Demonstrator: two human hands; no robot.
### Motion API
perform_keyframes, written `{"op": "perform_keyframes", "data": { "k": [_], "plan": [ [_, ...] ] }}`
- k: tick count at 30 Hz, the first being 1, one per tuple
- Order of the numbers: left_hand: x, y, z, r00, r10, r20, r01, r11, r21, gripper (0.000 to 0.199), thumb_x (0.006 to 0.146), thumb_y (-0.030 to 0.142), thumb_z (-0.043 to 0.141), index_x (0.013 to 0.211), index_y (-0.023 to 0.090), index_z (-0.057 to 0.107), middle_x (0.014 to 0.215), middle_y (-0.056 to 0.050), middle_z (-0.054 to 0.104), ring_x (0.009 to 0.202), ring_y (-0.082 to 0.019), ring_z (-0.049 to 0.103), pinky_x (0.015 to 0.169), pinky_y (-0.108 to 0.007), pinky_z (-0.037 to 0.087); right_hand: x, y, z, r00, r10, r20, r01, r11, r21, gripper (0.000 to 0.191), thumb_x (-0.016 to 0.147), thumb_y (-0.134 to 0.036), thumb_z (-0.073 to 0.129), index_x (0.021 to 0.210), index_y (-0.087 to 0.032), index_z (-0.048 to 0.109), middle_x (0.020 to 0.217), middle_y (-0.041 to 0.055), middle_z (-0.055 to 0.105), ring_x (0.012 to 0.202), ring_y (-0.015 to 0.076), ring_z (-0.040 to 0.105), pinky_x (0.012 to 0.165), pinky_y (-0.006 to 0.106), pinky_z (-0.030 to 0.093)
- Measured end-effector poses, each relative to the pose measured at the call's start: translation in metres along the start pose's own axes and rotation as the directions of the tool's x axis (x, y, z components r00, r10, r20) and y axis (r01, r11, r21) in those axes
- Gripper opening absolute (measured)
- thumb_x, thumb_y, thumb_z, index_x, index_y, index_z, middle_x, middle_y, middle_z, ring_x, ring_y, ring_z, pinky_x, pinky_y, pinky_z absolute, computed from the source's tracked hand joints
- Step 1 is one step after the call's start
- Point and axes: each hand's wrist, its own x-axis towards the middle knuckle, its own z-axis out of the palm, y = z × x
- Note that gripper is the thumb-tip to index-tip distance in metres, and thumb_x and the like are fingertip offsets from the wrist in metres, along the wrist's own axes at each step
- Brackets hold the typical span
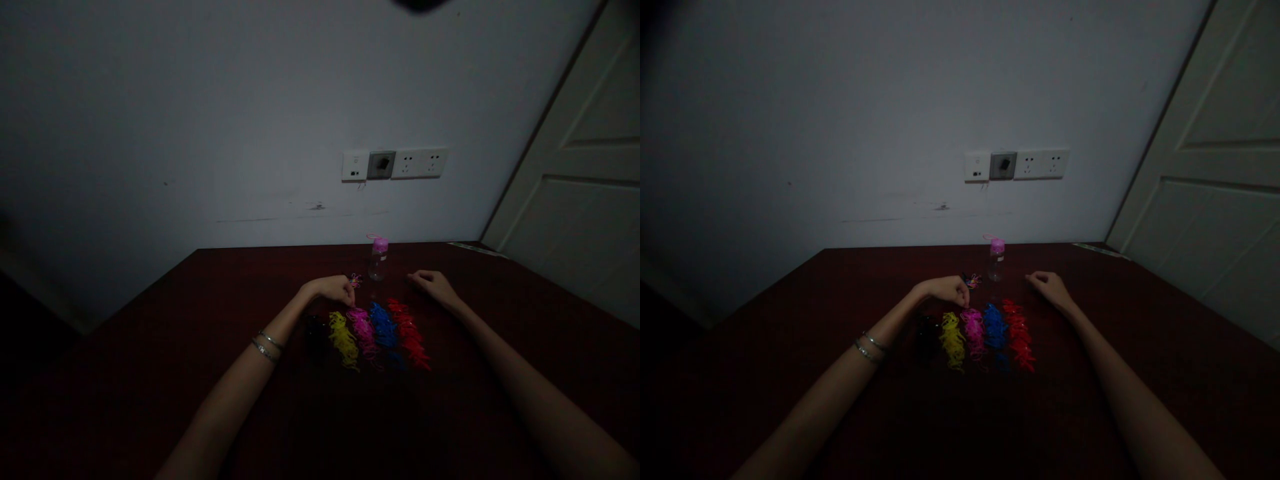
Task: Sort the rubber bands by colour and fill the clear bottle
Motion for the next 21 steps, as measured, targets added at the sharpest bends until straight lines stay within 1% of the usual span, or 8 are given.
{"op": "perform_keyframes", "data": {
  "k": [4,6,8,10,14,16,19,21],
  "plan": [
    [-0.001,-0.008,-0.005,1.0,0.009,-0.02,-0.01,0.999,-0.044,0.013,0.06,0.021,0.064,0.068,0.013,0.07,0.062,-0.001,0.063,0.057,-0.009,0.052,0.054,-0.018,0.036,-0.002,-0.003,0.0,1.0,-0.003,0.005,0.003,1.0,-0.004,0.039,0.07,-0.052,0.052,0.061,-0.015,0.061,0.055,0.0015,0.054,0.053,0.013,0.045,0.049,0.024,0.033],
    [-0.001,-0.016,-0.009,0.998,-0.001,-0.064,-0.003,0.998,-0.058,0.016,0.061,0.024,0.064,0.07,0.012,0.069,0.06,0.0,0.061,0.056,-0.008,0.05,0.054,-0.018,0.035,-0.003,-0.007,0.0,1.0,0.0,0.002,0.0,1.0,0.006,0.041,0.07,-0.053,0.051,0.061,-0.015,0.061,0.054,0.0013,0.053,0.052,0.0125,0.044,0.048,0.023,0.032],
    [-0.003,-0.027,-0.014,0.988,-0.005,-0.156,-0.006,0.997,-0.071,0.02,0.063,0.028,0.061,0.07,0.011,0.069,0.058,0.001,0.059,0.054,-0.008,0.047,0.052,-0.018,0.033,-0.004,-0.009,0.0,1.0,-0.001,0.006,0.001,1.0,0.014,0.042,0.07,-0.054,0.051,0.06,-0.015,0.06,0.053,0.0012,0.052,0.051,0.0122,0.043,0.047,0.023,0.031],
    [-0.006,-0.041,-0.02,0.96,-0.016,-0.28,-0.01,0.996,-0.092,0.024,0.066,0.033,0.058,0.069,0.011,0.068,0.056,0.001,0.056,0.052,-0.007,0.044,0.05,-0.018,0.032,-0.005,-0.01,0.0,1.0,-0.003,0.01,0.003,1.0,0.014,0.042,0.07,-0.055,0.051,0.06,-0.015,0.06,0.053,0.0013,0.052,0.051,0.0122,0.043,0.047,0.024,0.032],
    [-0.014,-0.071,-0.032,0.855,-0.101,-0.508,0.024,0.987,-0.156,0.035,0.07,0.041,0.052,0.071,0.01,0.067,0.052,0.002,0.052,0.048,-0.007,0.04,0.048,-0.019,0.029,-0.004,-0.007,0.001,1.0,-0.011,-0.002,0.011,1.0,0.022,0.04,0.069,-0.053,0.053,0.06,-0.015,0.06,0.055,0.0015,0.053,0.052,0.0127,0.044,0.049,0.024,0.032],
    [-0.018,-0.085,-0.037,0.785,-0.168,-0.596,0.063,0.979,-0.192,0.037,0.071,0.043,0.051,0.071,0.009,0.066,0.052,0.002,0.051,0.048,-0.007,0.039,0.048,-0.019,0.03,-0.003,-0.005,0.001,0.999,-0.018,-0.033,0.02,0.999,0.044,0.038,0.07,-0.051,0.052,0.059,-0.015,0.058,0.054,0.0011,0.052,0.051,0.0124,0.043,0.049,0.024,0.031],
    [-0.023,-0.1,-0.039,0.678,-0.221,-0.701,0.081,0.971,-0.227,0.038,0.072,0.044,0.048,0.068,0.01,0.065,0.054,0.001,0.053,0.05,-0.008,0.042,0.05,-0.019,0.031,-0.003,-0.011,0.002,0.994,-0.041,-0.103,0.048,0.996,0.072,0.038,0.072,-0.05,0.05,0.053,-0.017,0.052,0.049,-0.0005,0.046,0.047,0.0117,0.039,0.047,0.025,0.029],
    [-0.025,-0.107,-0.039,0.622,-0.242,-0.744,0.094,0.967,-0.235,0.039,0.072,0.045,0.047,0.067,0.01,0.065,0.051,0.001,0.052,0.05,-0.009,0.042,0.051,-0.02,0.031,-0.003,-0.023,0.003,0.987,-0.103,-0.124,0.11,0.993,0.049,0.038,0.072,-0.047,0.049,0.049,-0.018,0.047,0.047,-0.0012,0.043,0.047,0.0115,0.038,0.047,0.025,0.028]
  ]
}}
